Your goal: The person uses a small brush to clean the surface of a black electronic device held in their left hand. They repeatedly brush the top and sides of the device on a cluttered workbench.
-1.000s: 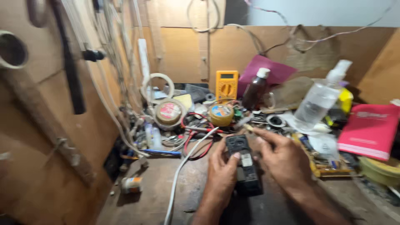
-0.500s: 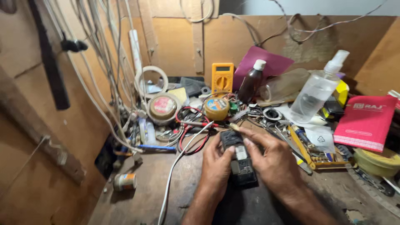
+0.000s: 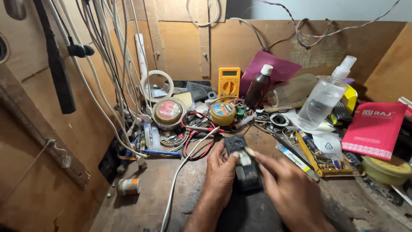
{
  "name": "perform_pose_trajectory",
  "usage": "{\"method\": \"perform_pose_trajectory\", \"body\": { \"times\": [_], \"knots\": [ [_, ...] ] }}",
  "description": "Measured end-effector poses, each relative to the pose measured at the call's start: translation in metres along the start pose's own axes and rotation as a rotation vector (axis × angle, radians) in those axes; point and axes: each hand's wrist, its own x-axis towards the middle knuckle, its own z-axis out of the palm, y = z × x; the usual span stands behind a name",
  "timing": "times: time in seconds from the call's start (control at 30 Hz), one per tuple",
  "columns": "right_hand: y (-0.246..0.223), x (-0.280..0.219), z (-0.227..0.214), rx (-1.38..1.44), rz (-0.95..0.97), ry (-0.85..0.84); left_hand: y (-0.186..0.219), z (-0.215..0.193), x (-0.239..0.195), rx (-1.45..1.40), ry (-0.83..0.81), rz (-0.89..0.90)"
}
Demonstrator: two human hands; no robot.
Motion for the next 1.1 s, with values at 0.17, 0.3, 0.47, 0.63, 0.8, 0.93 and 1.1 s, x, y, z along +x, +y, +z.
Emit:
{"method": "perform_pose_trajectory", "body": {
  "times": [0.17, 0.3, 0.47, 0.63, 0.8, 0.93, 1.1],
  "knots": [
    [-0.002, 0.002, 0.009, 0.012, -0.152, 0.103, 0.002, 0.003, 0.001, -0.190, 0.027, -0.030],
    [0.060, -0.044, 0.031, -0.204, 0.114, -0.103, 0.015, 0.009, -0.005, -0.204, -0.005, -0.110],
    [0.120, -0.045, 0.027, 0.026, -0.071, -0.084, 0.027, 0.018, -0.008, -0.145, 0.058, -0.140],
    [0.065, -0.024, 0.032, 0.045, 0.044, -0.032, 0.021, 0.019, -0.007, -0.006, 0.047, -0.060],
    [0.050, -0.016, 0.048, 0.036, -0.059, 0.132, 0.017, 0.020, -0.003, -0.073, 0.120, -0.120],
    [0.073, -0.028, 0.046, -0.034, 0.048, -0.052, 0.011, 0.022, -0.003, -0.041, 0.121, -0.126],
    [0.042, -0.028, 0.025, 0.010, 0.030, 0.014, 0.008, 0.017, -0.001, -0.029, 0.064, -0.192]
  ]
}}
